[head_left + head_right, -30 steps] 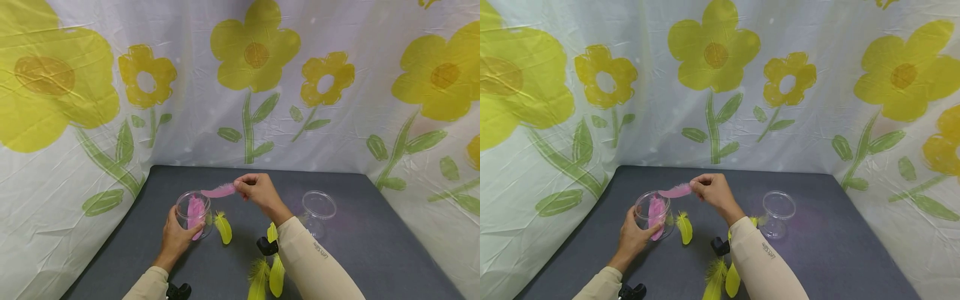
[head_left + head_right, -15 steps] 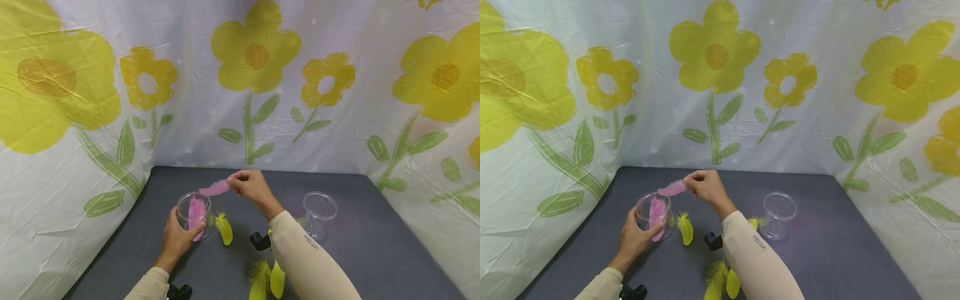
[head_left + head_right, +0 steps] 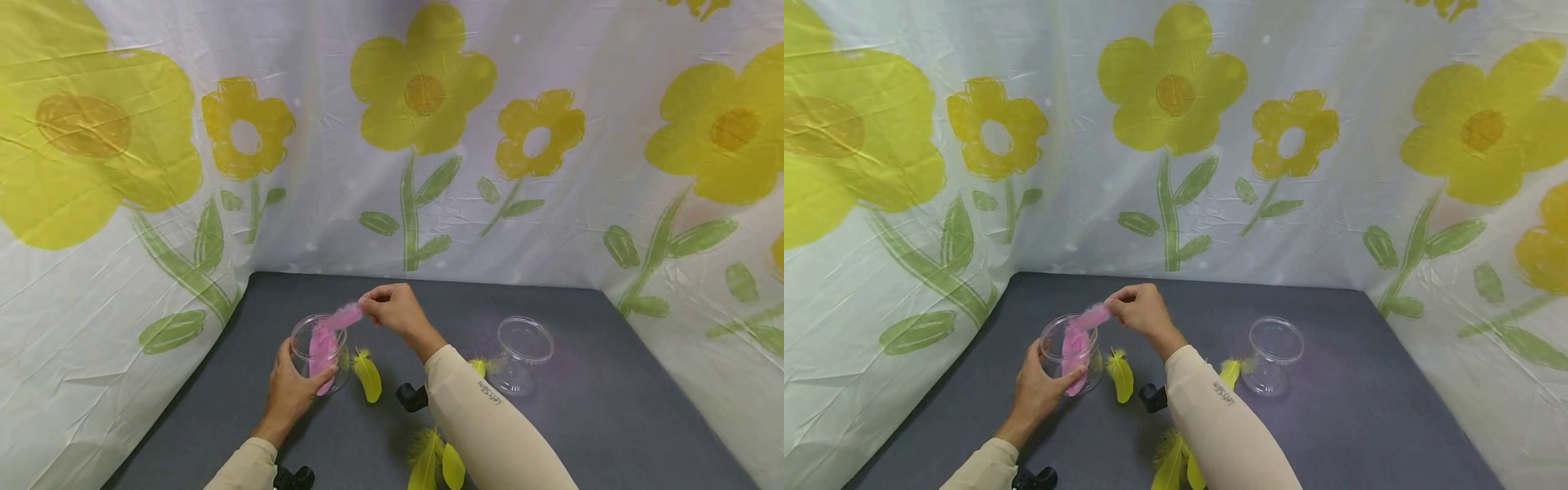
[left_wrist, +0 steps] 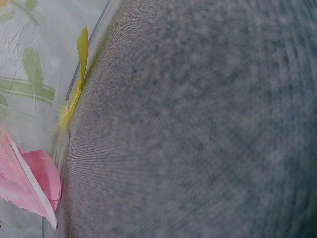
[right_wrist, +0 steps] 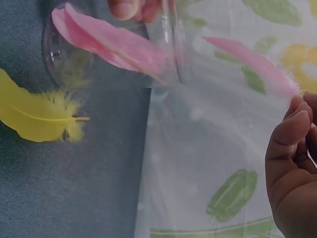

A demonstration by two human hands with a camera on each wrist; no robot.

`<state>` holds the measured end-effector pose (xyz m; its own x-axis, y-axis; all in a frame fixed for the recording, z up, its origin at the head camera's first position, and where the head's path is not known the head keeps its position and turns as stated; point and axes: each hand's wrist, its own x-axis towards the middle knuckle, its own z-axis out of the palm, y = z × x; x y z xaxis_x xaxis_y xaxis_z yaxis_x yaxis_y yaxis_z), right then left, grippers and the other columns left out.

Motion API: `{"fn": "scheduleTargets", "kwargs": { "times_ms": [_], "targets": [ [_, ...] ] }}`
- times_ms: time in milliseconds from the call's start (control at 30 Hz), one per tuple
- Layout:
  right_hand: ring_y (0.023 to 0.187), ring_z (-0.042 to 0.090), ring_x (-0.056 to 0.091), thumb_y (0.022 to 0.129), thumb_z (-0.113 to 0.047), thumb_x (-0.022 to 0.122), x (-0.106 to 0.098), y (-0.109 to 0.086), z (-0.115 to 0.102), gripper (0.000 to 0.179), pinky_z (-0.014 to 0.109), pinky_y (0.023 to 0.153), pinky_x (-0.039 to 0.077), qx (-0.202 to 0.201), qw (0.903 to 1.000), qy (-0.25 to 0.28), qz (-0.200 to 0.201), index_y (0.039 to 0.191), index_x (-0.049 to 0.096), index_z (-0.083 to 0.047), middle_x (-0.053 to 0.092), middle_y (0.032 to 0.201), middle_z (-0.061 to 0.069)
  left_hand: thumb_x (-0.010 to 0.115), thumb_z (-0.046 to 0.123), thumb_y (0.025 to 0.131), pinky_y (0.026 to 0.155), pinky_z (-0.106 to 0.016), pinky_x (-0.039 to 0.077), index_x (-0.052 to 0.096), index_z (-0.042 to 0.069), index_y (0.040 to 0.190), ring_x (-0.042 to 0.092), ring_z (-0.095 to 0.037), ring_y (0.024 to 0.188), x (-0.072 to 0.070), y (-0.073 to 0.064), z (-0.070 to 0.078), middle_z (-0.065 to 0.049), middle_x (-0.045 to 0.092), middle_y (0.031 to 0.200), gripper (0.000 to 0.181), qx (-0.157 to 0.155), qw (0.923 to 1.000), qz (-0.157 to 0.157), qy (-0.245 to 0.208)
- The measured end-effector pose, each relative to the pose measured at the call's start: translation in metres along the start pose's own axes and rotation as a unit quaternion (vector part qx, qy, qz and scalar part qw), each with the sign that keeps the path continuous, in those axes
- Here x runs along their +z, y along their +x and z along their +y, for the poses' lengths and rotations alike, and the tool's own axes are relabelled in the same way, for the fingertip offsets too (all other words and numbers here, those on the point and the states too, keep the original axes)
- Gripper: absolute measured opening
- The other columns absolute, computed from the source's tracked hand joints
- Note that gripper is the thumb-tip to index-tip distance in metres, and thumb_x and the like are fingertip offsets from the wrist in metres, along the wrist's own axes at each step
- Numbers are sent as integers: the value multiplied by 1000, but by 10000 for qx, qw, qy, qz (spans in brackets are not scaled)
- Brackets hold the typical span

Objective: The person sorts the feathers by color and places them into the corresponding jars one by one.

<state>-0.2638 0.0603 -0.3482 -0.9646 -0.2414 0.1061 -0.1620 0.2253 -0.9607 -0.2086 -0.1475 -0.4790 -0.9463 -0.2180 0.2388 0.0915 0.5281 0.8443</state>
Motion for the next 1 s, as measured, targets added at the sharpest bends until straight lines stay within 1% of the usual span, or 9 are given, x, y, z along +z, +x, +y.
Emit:
{"fn": "scheduleTargets", "kwargs": {
  "times_ms": [167,267,333,400,467,600,700,800,1000],
  "targets": [
    [58,17,53,91,-12,68,7,3,2,9,31,55,50,109,9996,-256,-43,88,73,-5,62,71,14,86,40,70,101,-62,29,24,1,145,35,-45,129,0,1,1,-26,34,143,105,-36,10000,-31,19],
    [61,21,56,91,-11,68,13,6,5,8,32,56,50,174,9991,-375,-89,88,73,-6,63,71,14,86,37,71,101,-62,30,24,1,145,36,-45,129,0,0,0,-25,35,142,103,-9,10000,-2,-5],
    [65,27,60,91,-12,68,17,7,8,8,34,58,52,230,9985,-477,-106,87,74,-7,63,71,11,86,35,71,100,-62,30,25,1,144,37,-44,128,1,0,0,-26,36,141,101,33,10000,33,-7],
    [69,30,62,91,-11,68,22,8,11,8,35,59,53,250,9978,-594,-124,86,74,-8,64,72,9,87,35,71,100,-62,31,26,0,143,38,-45,127,1,0,0,-26,37,141,101,77,9999,61,20],
    [70,30,62,91,-11,68,26,8,14,8,35,60,53,273,9970,-705,-141,86,74,-8,65,74,9,87,36,70,99,-63,31,26,-1,143,38,-46,126,1,-1,-1,-27,37,140,101,115,9999,87,51],
    [67,22,61,91,-11,68,33,8,18,9,36,64,54,381,9961,-783,-170,85,74,-8,65,75,7,87,37,70,99,-63,31,27,-2,143,38,-46,126,2,-1,-1,-28,38,140,102,154,9998,120,62],
    [65,20,60,91,-11,68,38,7,20,9,36,65,54,469,9957,-788,-151,84,74,-8,64,73,3,87,37,71,99,-63,31,27,-1,143,38,-46,127,2,-1,-1,-27,38,140,101,139,9998,120,59],
    [67,22,62,90,-11,69,42,6,24,9,33,63,54,492,9952,-831,-130,83,74,-7,64,73,2,86,37,71,99,-62,31,27,-1,143,38,-46,127,2,-1,0,-27,37,140,101,125,9998,124,56],
    [69,25,63,90,-12,70,49,5,27,9,32,59,54,501,9939,-976,-145,83,74,-8,64,73,1,87,37,70,99,-62,31,28,0,143,38,-45,127,3,-1,-1,-26,38,140,100,145,9997,189,45]
  ]
}}
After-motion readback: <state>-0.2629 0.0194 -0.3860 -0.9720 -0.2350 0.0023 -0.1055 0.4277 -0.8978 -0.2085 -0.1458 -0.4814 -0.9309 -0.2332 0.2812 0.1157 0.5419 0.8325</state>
